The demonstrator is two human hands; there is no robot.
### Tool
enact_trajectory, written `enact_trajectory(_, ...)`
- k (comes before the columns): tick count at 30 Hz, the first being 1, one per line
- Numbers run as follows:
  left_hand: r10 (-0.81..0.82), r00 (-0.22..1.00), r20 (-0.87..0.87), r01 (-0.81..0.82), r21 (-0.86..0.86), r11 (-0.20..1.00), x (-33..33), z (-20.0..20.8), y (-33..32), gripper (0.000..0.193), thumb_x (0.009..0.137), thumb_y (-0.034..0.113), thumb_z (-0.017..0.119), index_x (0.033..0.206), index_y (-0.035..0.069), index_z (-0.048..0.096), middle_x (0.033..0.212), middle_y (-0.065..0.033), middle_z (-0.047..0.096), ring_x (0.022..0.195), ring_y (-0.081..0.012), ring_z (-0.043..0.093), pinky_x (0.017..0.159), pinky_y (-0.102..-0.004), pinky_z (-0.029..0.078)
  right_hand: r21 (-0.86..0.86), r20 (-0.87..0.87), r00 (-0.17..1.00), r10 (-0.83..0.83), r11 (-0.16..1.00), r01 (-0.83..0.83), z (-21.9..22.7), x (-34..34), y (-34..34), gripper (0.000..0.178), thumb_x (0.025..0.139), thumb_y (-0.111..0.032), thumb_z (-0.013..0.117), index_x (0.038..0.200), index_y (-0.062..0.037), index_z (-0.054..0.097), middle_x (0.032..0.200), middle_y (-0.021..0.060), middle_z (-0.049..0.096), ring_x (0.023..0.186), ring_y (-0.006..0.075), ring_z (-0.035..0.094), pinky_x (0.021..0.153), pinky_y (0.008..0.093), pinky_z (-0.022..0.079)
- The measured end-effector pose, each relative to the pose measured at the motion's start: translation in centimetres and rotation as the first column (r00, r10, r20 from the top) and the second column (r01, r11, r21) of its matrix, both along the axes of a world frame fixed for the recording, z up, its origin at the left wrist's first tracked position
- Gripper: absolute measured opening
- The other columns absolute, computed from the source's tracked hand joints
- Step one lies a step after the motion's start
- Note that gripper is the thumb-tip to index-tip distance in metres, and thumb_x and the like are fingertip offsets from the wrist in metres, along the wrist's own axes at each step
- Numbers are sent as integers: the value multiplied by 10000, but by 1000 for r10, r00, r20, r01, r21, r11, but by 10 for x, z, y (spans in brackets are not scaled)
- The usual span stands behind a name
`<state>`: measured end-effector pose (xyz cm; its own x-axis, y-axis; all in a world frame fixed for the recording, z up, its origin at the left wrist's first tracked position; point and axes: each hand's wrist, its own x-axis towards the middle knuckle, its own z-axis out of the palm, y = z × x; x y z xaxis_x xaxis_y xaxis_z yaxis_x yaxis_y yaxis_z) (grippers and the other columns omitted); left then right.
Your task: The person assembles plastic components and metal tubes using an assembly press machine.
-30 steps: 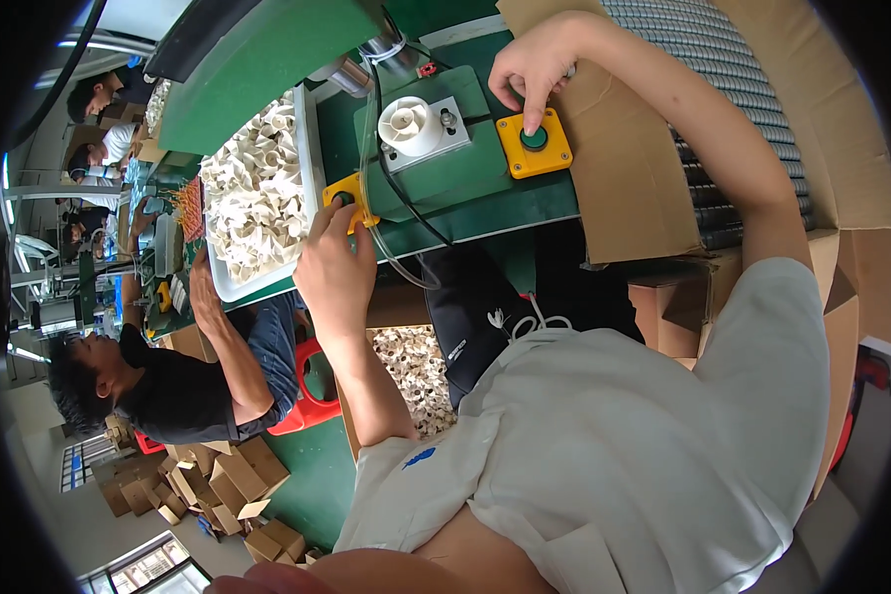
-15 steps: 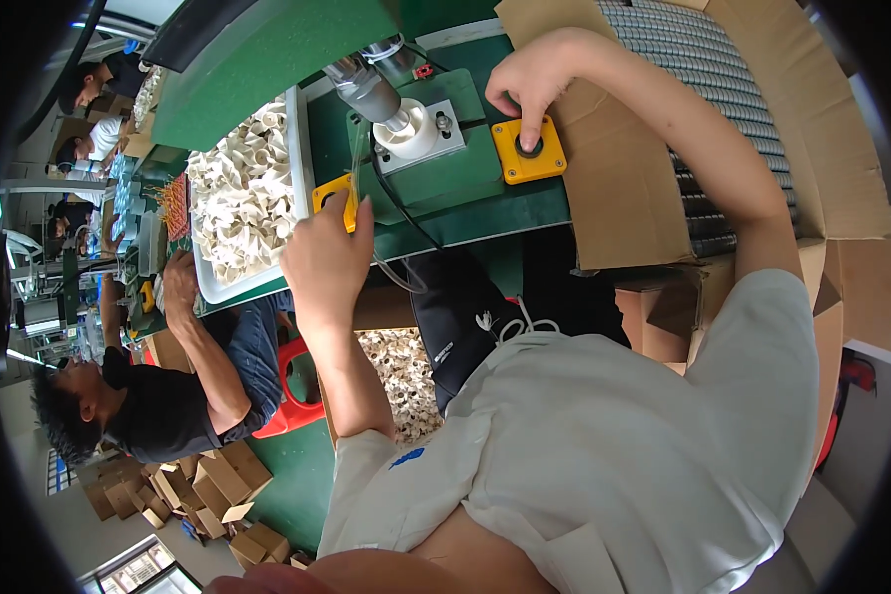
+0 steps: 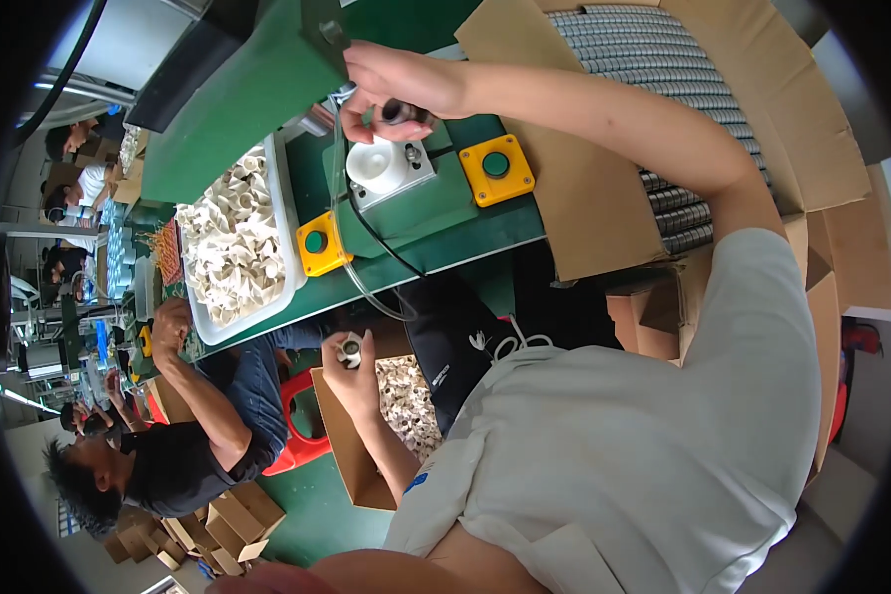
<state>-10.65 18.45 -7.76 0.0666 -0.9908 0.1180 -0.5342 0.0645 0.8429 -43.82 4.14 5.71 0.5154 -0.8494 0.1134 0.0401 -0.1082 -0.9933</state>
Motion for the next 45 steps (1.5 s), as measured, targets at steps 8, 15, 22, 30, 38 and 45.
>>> enact_trajectory(8, 565, 705, 428, -705, 503, 500, 203, -258, 153, 1140, 761, 304, 818, 1541, 115, 8, 1350, -380, 406, 1094, -431, 586, 837, -461, 553, -141, 109, 992, 59, 989, -43, 1, 51, -28, 539, 949, -487, 318, 664, -60, 483, 477, 39, 420, 318, 95, 279, 347, 242, 263)
enact_trajectory(15, 451, 845, 286, -529, 326, 784, 164, -194, 89, 553, 835, 205, 638, 1346, 34, 515, 1050, -176, 687, 920, -338, 662, 819, -403, 526, 85, 262, 965, 29, 995, -53, -12, 35, -21, 325, 921, -314, 500, 681, -96, 495, 504, 25, 436, 345, 92, 312, 349, 235, 245)
enact_trajectory(22, 325, 930, 170, -239, -394, 888, 85, -8, -19, 166, 853, -4, 593, 989, -18, 686, 819, -125, 696, 670, -237, 635, 618, -319, 508, 46, 274, 951, -141, 990, 134, -22, 62, -24, 325, 912, -324, 508, 683, -92, 505, 519, 25, 447, 370, 87, 325, 360, 239, 251)
enact_trajectory(30, 135, 929, 345, 147, -678, 720, 5, 103, -159, 231, 812, -7, 614, 1035, 15, 671, 984, -118, 662, 848, -277, 596, 787, -368, 493, 24, 316, 947, -63, 998, 58, -12, 44, -27, 387, 943, -372, 462, 706, -73, 525, 526, 33, 462, 372, 85, 326, 357, 243, 254)
enact_trajectory(38, -88, 878, 470, 334, -472, 816, -7, 73, -181, 272, 786, 21, 643, 1057, 22, 661, 1079, -133, 658, 953, -315, 593, 862, -383, 492, -11, 130, 983, 132, 991, -132, 2, 39, -25, 475, 969, -448, 396, 769, -50, 561, 524, 35, 463, 365, 83, 313, 354, 242, 256)
enact_trajectory(45, -132, 885, 447, 381, -531, 756, -8, 76, -173, 319, 732, -13, 665, 1048, 27, 657, 1085, -131, 666, 957, -317, 601, 858, -386, 495, 0, 11, 996, 90, 996, -90, -6, 21, -11, 581, 967, -548, 333, 829, -41, 581, 530, 34, 462, 364, 84, 325, 377, 222, 255)
